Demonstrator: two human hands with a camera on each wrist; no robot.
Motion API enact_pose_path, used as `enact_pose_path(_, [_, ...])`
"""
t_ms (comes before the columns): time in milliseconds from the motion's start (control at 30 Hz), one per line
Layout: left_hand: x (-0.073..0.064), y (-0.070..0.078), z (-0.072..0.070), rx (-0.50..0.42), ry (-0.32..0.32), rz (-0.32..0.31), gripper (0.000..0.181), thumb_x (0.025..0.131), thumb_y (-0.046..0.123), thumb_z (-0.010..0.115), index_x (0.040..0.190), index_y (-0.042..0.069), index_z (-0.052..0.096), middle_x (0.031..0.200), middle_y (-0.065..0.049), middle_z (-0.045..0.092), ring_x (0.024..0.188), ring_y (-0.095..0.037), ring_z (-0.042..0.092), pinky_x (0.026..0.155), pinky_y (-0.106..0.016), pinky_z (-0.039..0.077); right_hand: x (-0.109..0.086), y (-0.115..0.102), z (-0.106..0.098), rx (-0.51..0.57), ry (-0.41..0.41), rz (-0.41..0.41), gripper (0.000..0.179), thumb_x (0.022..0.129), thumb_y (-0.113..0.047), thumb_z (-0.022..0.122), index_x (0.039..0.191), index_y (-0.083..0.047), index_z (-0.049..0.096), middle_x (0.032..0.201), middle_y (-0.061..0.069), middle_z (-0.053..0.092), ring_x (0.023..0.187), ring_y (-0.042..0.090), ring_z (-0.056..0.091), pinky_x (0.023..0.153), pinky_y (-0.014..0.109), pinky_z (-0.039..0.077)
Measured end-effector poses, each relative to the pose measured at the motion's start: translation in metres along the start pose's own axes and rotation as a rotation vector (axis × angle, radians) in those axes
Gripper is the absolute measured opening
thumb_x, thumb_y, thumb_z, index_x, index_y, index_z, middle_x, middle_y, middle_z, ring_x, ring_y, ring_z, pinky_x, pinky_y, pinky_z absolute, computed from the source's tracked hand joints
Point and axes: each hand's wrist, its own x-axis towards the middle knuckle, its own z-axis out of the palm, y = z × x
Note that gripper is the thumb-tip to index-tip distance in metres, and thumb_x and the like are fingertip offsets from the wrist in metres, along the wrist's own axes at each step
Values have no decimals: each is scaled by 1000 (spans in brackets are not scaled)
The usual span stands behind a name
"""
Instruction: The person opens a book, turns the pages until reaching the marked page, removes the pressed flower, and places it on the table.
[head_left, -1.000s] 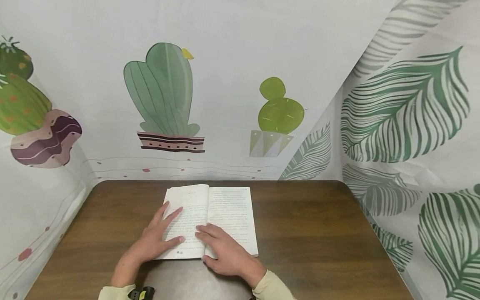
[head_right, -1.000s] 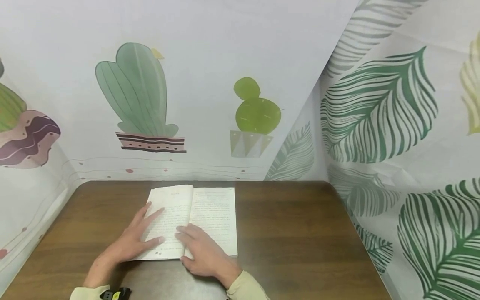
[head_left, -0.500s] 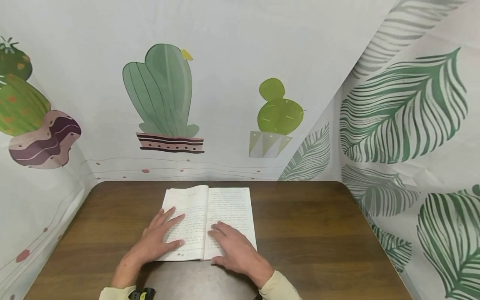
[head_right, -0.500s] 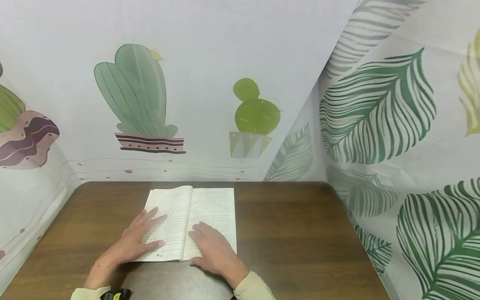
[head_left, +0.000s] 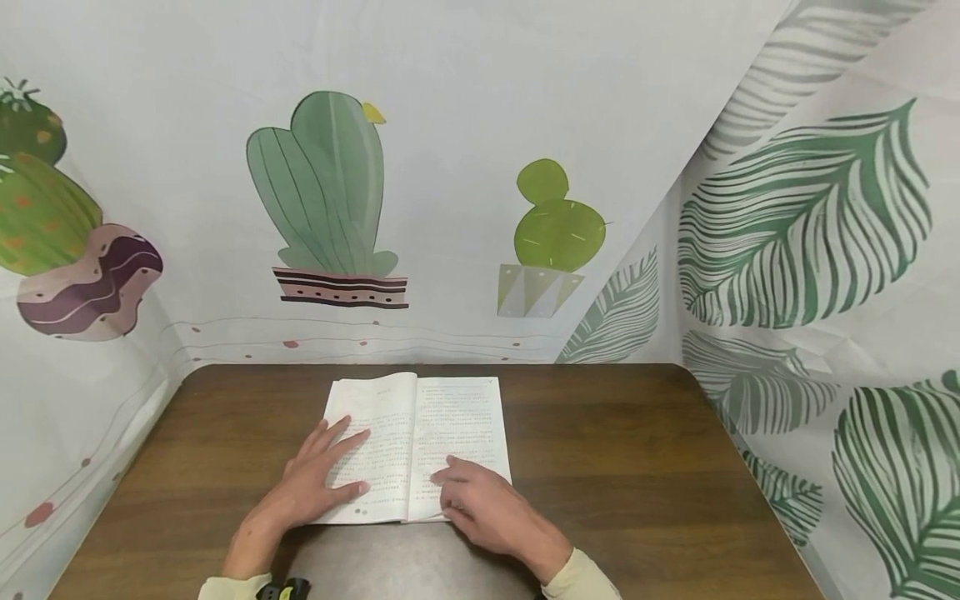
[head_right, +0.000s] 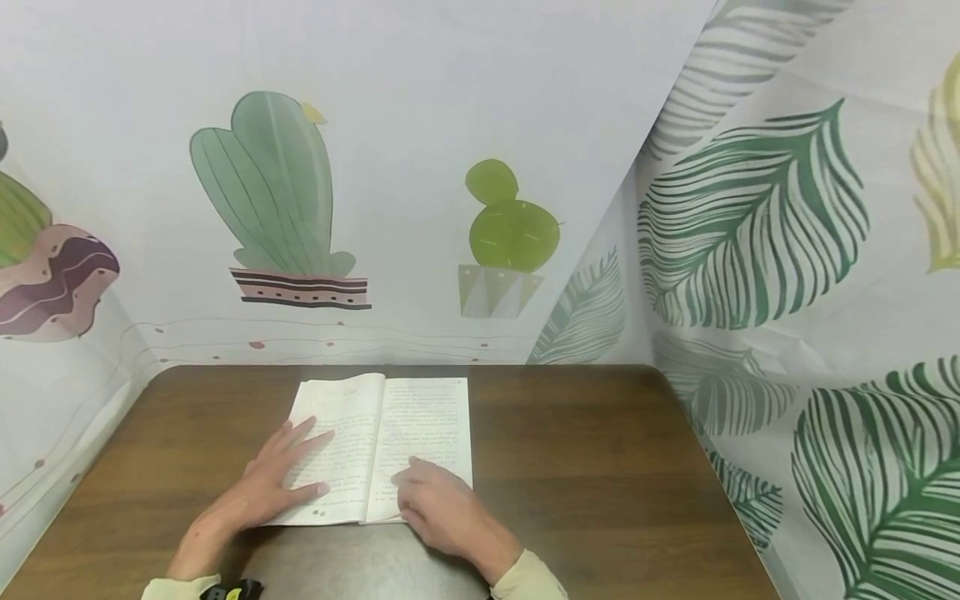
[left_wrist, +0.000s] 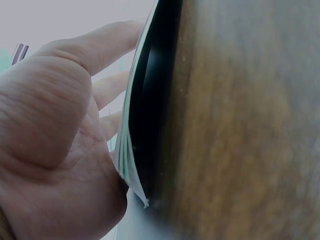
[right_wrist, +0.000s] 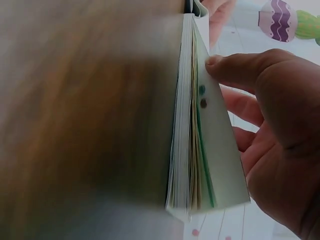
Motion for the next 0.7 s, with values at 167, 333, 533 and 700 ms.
enact_pose_path(167, [0, -1, 1, 0, -6, -6, 77, 92, 49, 80, 158, 21, 52, 172, -16, 29, 157, -53, 16, 102, -89, 25, -13, 6, -5, 24, 12, 17, 18, 92, -5, 78, 82, -16, 68, 118, 2, 74, 126, 25, 69, 111, 32, 50])
enact_pose_path(333, [0, 0, 1, -2, -12, -20, 78, 91, 48, 81, 158, 22, 52, 173, -16, 29, 157, -52, 16, 102, -89, 25, -23, 12, -9, 40, 19, 59, 13, 91, -4, 77, 88, -14, 69, 109, 1, 75, 124, 25, 70, 107, 35, 54])
enact_pose_path(533, [0, 1, 1, 0, -12, -26, 78, 91, 47, 81, 158, 21, 52, 172, -15, 29, 157, -52, 16, 102, -88, 25, -29, 15, -12, 22, 43, 82, 19, 87, -2, 81, 84, -15, 67, 108, 2, 77, 117, 22, 72, 99, 34, 58])
enact_pose_path(700, [1, 0, 0, -5, -7, -23, 77, 91, 48, 81, 158, 21, 53, 173, -15, 29, 157, -52, 16, 102, -88, 25, -28, 14, -11, 5, 71, 98, 22, 85, -2, 81, 80, -16, 66, 106, 0, 77, 112, 18, 72, 97, 33, 59])
